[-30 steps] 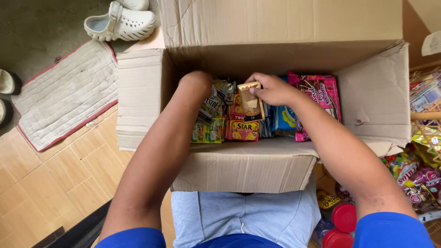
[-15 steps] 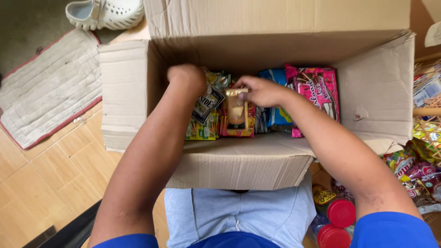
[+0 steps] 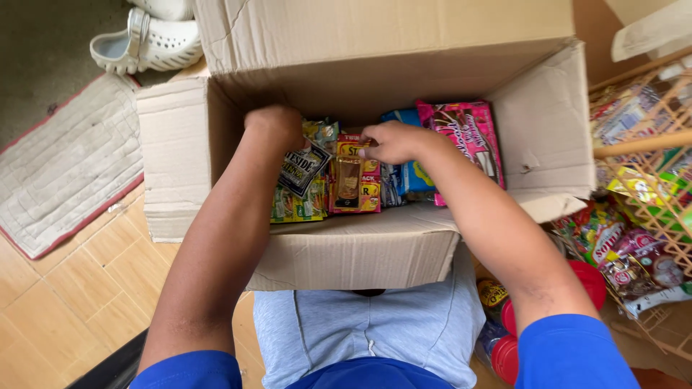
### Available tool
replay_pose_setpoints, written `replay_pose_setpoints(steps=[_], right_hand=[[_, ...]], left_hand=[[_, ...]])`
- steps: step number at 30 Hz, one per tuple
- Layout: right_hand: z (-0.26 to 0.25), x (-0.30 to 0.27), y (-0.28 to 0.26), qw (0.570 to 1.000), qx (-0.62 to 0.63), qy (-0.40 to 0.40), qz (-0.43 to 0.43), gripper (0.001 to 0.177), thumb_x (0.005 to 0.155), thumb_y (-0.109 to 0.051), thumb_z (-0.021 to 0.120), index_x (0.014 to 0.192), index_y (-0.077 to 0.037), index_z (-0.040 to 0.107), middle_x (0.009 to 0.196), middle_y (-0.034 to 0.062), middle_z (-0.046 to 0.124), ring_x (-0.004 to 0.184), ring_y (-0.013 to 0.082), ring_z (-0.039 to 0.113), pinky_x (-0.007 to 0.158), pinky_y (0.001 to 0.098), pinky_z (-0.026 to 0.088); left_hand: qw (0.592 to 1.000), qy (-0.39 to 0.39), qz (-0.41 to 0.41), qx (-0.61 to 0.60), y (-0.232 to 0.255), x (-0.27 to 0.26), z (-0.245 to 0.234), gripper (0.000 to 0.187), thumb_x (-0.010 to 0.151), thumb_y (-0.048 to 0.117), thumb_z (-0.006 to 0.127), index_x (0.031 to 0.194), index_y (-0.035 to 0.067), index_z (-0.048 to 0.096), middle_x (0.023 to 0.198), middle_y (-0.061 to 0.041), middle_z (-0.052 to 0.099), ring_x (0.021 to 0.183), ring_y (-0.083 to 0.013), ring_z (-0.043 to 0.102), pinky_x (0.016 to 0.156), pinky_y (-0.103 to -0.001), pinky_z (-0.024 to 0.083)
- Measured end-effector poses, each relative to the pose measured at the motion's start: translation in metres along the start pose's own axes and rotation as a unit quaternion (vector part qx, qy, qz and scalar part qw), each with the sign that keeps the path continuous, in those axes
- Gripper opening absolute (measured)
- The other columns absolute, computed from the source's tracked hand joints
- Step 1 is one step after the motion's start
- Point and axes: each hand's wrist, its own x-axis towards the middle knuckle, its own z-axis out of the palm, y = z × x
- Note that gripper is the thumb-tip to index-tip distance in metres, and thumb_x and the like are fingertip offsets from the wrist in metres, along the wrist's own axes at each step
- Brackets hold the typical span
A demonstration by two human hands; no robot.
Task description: Transfer grocery items from a cardboard box to a tiered storage rack.
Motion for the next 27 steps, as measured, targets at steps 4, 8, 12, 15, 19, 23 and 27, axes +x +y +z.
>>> replay_pose_setpoints(steps=[4, 8, 12, 15, 19, 23, 27], right_hand=[[-0.020, -0.049, -0.012, 0.980, -0.023, 0.174, -0.096, 0.044, 0.097, -0.036, 0.067, 0.127, -0.005, 0.064, 0.122, 0.0214, 0.068, 0.117, 0.0392, 0.063, 0.099, 0.0463, 0.051], [-0.047, -0.165, -0.036, 0.907, 0.085, 0.366, -0.188, 0.035, 0.098, -0.025, 0.070, 0.123, -0.001, 0.064, 0.117, 0.0184, 0.070, 0.106, 0.0329, 0.070, 0.092, 0.0405, 0.056], [-0.014, -0.266, -0.034, 0.827, 0.146, 0.518, -0.162, 0.025, 0.100, -0.017, 0.071, 0.119, -0.002, 0.067, 0.114, 0.0138, 0.072, 0.102, 0.0262, 0.074, 0.091, 0.0357, 0.058], [0.033, -0.300, -0.006, 0.755, 0.148, 0.630, -0.105, 0.014, 0.100, -0.011, 0.072, 0.111, -0.002, 0.070, 0.108, 0.0107, 0.075, 0.100, 0.0226, 0.074, 0.090, 0.0341, 0.057], [0.105, -0.316, 0.054, 0.698, 0.236, 0.676, 0.000, 0.013, 0.098, -0.011, 0.072, 0.108, -0.003, 0.070, 0.103, 0.0082, 0.073, 0.096, 0.0176, 0.070, 0.088, 0.0315, 0.056], [0.165, -0.312, 0.128, 0.649, 0.338, 0.677, 0.082, 0.029, 0.093, -0.011, 0.072, 0.120, -0.004, 0.065, 0.115, 0.0083, 0.068, 0.101, 0.0167, 0.066, 0.089, 0.0315, 0.057], [0.201, -0.298, 0.212, 0.595, 0.396, 0.693, 0.097, 0.044, 0.091, -0.010, 0.070, 0.133, -0.004, 0.058, 0.130, 0.0110, 0.063, 0.110, 0.0192, 0.062, 0.093, 0.0331, 0.056]], left_hand=[[0.982, 0.120, 0.141, -0.028, 0.013, -0.021, -0.009, 0.047, 0.087, 0.043, 0.078, 0.121, 0.012, 0.075, 0.119, -0.015, 0.073, 0.112, -0.0342, 0.068, 0.093, -0.046, 0.055], [0.903, 0.250, 0.312, -0.160, 0.068, -0.095, -0.041, 0.035, 0.088, 0.029, 0.077, 0.112, 0.004, 0.072, 0.102, -0.020, 0.073, 0.094, -0.0374, 0.071, 0.081, -0.046, 0.056], [0.846, 0.237, 0.431, -0.205, 0.137, -0.161, -0.052, 0.025, 0.089, 0.019, 0.074, 0.108, 0.002, 0.070, 0.094, -0.019, 0.073, 0.084, -0.0344, 0.072, 0.075, -0.042, 0.056], [0.800, 0.232, 0.510, -0.216, 0.191, -0.195, -0.044, 0.019, 0.090, 0.014, 0.073, 0.104, 0.002, 0.071, 0.091, -0.018, 0.072, 0.081, -0.0334, 0.072, 0.073, -0.041, 0.056], [0.712, 0.209, 0.620, -0.254, 0.270, -0.206, -0.014, 0.016, 0.090, 0.010, 0.071, 0.103, 0.001, 0.068, 0.096, -0.017, 0.070, 0.087, -0.0325, 0.073, 0.077, -0.040, 0.058], [0.666, 0.194, 0.661, -0.288, 0.337, -0.203, 0.030, 0.020, 0.089, 0.007, 0.069, 0.108, 0.002, 0.065, 0.102, -0.018, 0.068, 0.097, -0.0362, 0.069, 0.085, -0.042, 0.057], [0.657, 0.172, 0.666, -0.307, 0.386, -0.178, 0.072, 0.027, 0.091, 0.009, 0.070, 0.116, 0.002, 0.063, 0.110, -0.019, 0.066, 0.105, -0.0382, 0.066, 0.091, -0.043, 0.055]])
